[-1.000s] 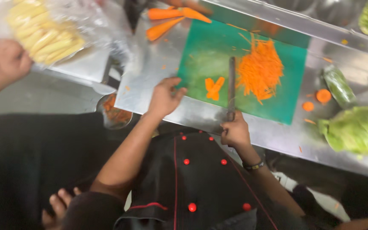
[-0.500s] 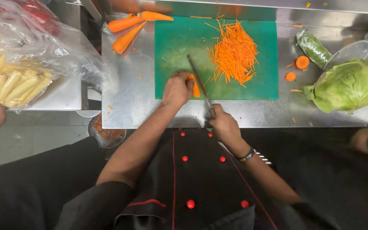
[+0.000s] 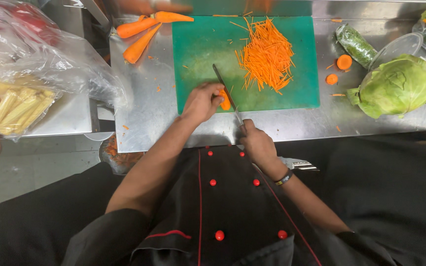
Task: The person uses a knife to slice carrots into thin strips on a green cutting board. The person repeatedly slices the carrots and occasionally gathers the pile of julienned carrots.
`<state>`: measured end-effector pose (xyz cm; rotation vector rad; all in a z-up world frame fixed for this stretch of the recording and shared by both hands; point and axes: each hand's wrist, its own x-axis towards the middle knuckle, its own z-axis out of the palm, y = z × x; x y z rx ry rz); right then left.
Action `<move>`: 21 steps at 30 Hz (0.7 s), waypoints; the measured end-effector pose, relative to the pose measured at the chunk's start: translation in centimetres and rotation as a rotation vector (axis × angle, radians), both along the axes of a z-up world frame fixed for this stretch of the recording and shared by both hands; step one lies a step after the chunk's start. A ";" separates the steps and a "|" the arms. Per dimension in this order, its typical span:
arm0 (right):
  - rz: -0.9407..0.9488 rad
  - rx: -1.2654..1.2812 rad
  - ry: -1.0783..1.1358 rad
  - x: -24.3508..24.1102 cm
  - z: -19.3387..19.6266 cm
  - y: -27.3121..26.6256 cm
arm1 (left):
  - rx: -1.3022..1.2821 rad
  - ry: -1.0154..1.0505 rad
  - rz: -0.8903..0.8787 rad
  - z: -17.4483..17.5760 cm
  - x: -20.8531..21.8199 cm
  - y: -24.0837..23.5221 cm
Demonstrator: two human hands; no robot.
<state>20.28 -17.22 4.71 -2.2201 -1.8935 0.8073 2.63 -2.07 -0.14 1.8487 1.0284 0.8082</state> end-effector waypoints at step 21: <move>-0.086 0.003 0.092 -1.2 -1.8 -0.9 | -0.126 -0.005 0.380 0.0 1.7 -2.2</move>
